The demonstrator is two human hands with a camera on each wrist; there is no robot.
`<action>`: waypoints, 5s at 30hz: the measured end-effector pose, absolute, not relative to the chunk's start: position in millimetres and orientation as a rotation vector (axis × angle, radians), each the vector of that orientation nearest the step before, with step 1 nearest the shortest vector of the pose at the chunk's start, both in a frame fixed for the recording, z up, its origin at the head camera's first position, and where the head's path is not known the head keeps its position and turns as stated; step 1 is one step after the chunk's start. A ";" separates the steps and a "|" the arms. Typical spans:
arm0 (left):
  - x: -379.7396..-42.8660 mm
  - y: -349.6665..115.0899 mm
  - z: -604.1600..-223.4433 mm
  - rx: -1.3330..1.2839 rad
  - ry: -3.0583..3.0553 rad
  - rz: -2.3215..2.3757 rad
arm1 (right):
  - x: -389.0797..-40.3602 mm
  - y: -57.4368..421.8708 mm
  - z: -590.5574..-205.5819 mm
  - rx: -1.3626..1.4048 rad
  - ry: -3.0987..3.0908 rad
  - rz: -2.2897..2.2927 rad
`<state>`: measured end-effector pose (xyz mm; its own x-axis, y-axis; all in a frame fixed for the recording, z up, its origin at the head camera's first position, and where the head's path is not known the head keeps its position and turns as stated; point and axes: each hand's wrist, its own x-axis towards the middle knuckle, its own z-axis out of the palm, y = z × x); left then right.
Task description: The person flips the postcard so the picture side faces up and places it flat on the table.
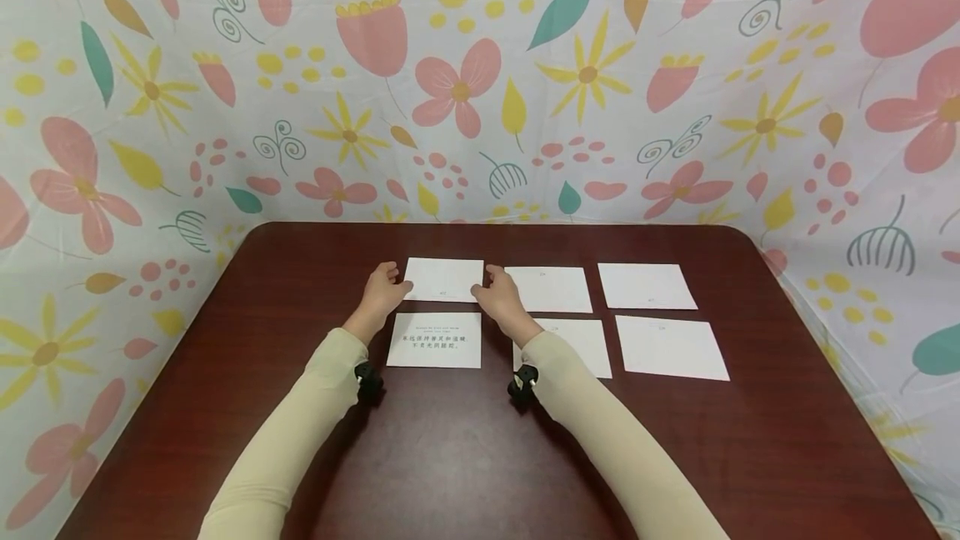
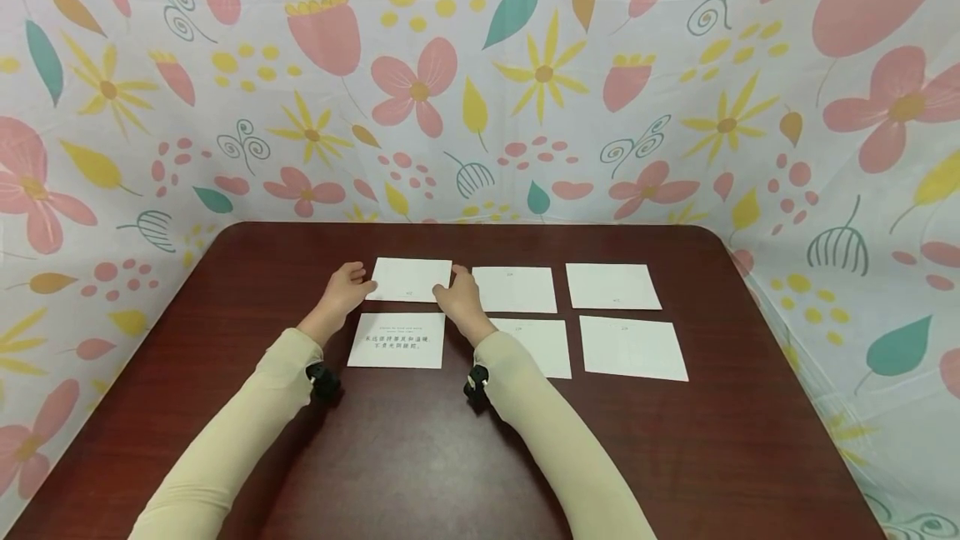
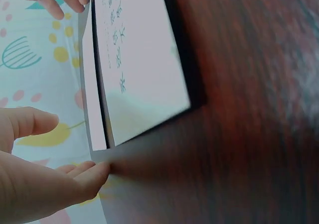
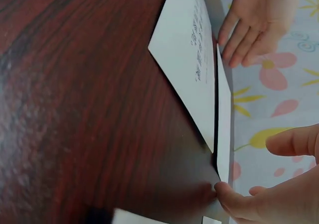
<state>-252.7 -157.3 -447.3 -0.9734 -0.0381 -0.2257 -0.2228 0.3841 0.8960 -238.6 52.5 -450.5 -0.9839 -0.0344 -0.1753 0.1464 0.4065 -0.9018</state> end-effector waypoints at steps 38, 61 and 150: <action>-243.7 -151.4 -447.7 -0.403 2.490 1.560 | -236.3 60.6 -449.1 0.178 2.376 -1.789; -246.1 -154.3 -442.5 -0.422 2.504 1.711 | -244.4 67.6 -442.9 0.299 2.365 -1.939; -267.0 -151.6 -453.5 -0.196 2.857 1.077 | -257.0 44.3 -463.6 0.101 2.811 -1.314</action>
